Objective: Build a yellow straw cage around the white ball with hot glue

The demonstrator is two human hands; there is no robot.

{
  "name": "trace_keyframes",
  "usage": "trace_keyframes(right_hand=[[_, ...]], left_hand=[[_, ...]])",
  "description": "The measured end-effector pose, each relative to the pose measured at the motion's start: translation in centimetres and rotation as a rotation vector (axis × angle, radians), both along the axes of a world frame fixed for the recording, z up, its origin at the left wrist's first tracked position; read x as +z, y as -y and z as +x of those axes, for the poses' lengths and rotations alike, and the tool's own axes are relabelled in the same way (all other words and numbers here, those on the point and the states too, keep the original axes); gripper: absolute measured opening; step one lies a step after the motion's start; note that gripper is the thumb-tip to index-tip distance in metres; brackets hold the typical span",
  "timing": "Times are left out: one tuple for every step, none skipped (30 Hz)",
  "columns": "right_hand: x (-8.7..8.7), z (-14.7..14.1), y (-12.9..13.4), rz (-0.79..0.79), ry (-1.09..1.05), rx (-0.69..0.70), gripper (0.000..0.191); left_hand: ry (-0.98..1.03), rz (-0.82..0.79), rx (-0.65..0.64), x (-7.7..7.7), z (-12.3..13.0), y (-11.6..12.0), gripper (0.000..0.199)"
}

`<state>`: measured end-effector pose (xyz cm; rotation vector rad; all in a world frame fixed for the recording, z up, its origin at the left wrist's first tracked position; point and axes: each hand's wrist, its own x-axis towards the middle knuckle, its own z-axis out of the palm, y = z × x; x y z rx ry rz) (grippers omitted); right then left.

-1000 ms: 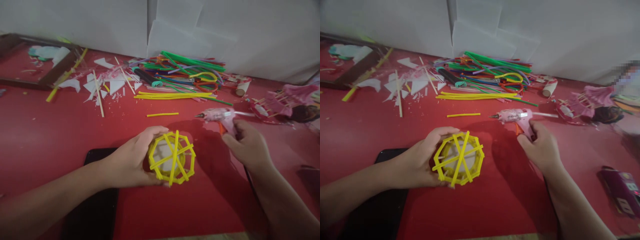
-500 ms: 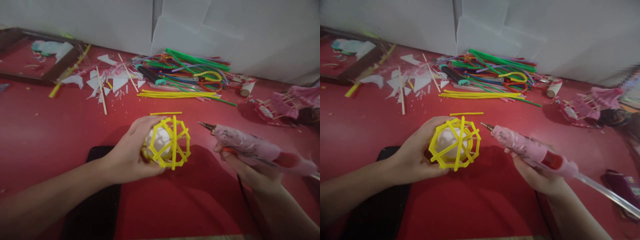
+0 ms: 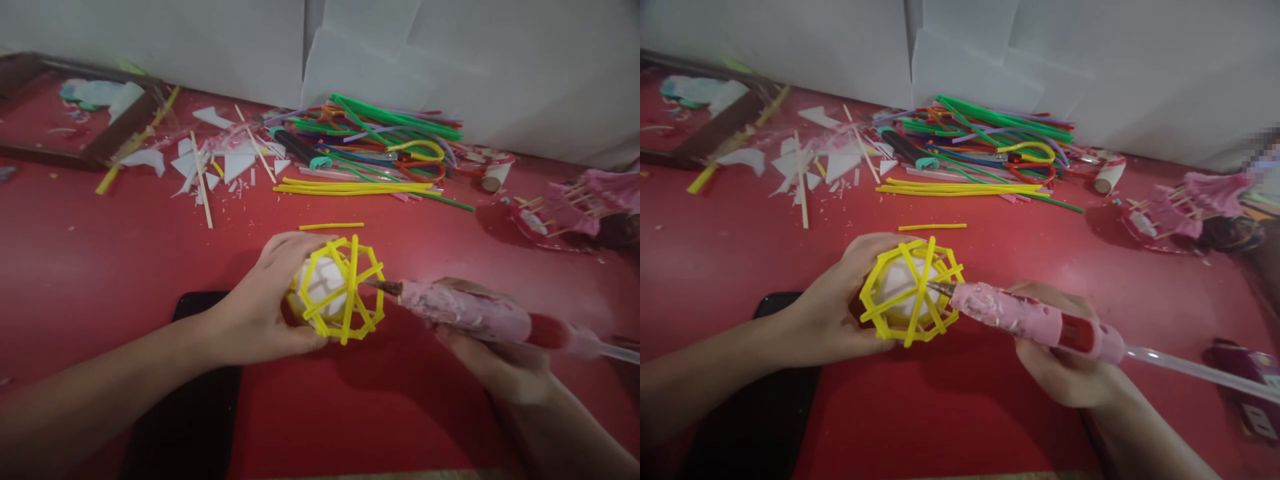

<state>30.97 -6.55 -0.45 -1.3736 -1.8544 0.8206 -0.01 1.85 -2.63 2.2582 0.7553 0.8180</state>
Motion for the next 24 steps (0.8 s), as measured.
trace_keyframes(right_hand=[[0.2,-0.2,-0.2,0.004,0.004,0.04,0.02],[0.4,-0.4,-0.4,0.006,0.017,0.081,0.021],[0.6,-0.6,-0.5,0.013,0.021,0.102,0.022],[0.7,-0.7,-0.5,0.019,0.022,0.103,0.022],[0.8,-0.8,-0.6,0.018,0.023,0.104,0.022],[0.8,-0.8,-0.5,0.02,0.025,0.103,0.021],[0.8,-0.7,-0.5,0.018,0.032,0.101,0.021],[0.7,-0.7,-0.5,0.016,0.042,0.099,0.02],[0.7,-0.7,-0.4,0.021,0.05,0.1,0.019],[0.6,-0.7,-0.4,0.032,0.054,0.101,0.018],[0.5,-0.7,-0.4,0.047,0.058,0.098,0.017],[0.5,-0.8,-0.4,0.06,0.06,0.093,0.016],[0.4,-0.9,-0.5,0.069,0.059,0.089,0.015],[0.4,-1.0,-0.5,0.076,0.055,0.08,0.015],[0.4,-1.0,-0.5,0.075,0.054,0.074,0.015],[0.4,-1.1,-0.6,0.073,0.052,0.071,0.015],[0.4,-1.2,-0.6,0.071,0.049,0.074,0.015],[0.4,-1.2,-0.6,0.069,0.051,0.078,0.014],[0.5,-1.3,-0.6,0.064,0.057,0.082,0.013],[0.5,-1.3,-0.6,0.06,0.063,0.081,0.013],[0.6,-1.3,-0.7,0.06,0.068,0.081,0.013],[0.6,-1.3,-0.7,0.065,0.071,0.081,0.013],[0.7,-1.3,-0.7,0.071,0.074,0.085,0.013],[0.7,-1.3,-0.7,0.079,0.075,0.087,0.012]], left_hand=[[-0.005,-0.021,-0.006,0.0,0.0,0.0,0.085],[-0.008,-0.039,-0.01,0.0,0.0,0.0,0.086],[-0.012,-0.051,-0.016,0.0,0.0,-0.1,0.086],[-0.014,-0.055,-0.022,0.1,0.0,-0.1,0.087],[-0.014,-0.054,-0.024,0.1,0.0,-0.1,0.086],[-0.013,-0.052,-0.026,0.2,0.0,0.0,0.087],[-0.013,-0.05,-0.026,0.2,0.0,0.0,0.087],[-0.015,-0.049,-0.026,0.2,0.0,0.0,0.087],[-0.019,-0.05,-0.025,0.2,0.0,0.0,0.088],[-0.021,-0.054,-0.024,0.2,0.0,0.0,0.088],[-0.021,-0.057,-0.023,0.2,0.0,0.1,0.089],[-0.02,-0.059,-0.022,0.1,0.0,0.1,0.088],[-0.019,-0.061,-0.022,0.1,0.0,0.1,0.087],[-0.017,-0.061,-0.023,0.1,0.0,0.1,0.087],[-0.015,-0.06,-0.024,0.1,0.1,0.1,0.086],[-0.015,-0.059,-0.026,0.1,0.1,0.0,0.086],[-0.018,-0.06,-0.028,0.2,0.1,0.0,0.086],[-0.02,-0.062,-0.029,0.2,0.1,0.0,0.087],[-0.02,-0.065,-0.028,0.2,0.1,0.0,0.087],[-0.02,-0.067,-0.026,0.2,0.0,0.0,0.087],[-0.02,-0.071,-0.024,0.2,0.0,0.0,0.087],[-0.019,-0.073,-0.022,0.2,0.0,0.0,0.087],[-0.018,-0.072,-0.021,0.2,0.0,0.0,0.087],[-0.019,-0.071,-0.024,0.2,0.0,0.0,0.086]])
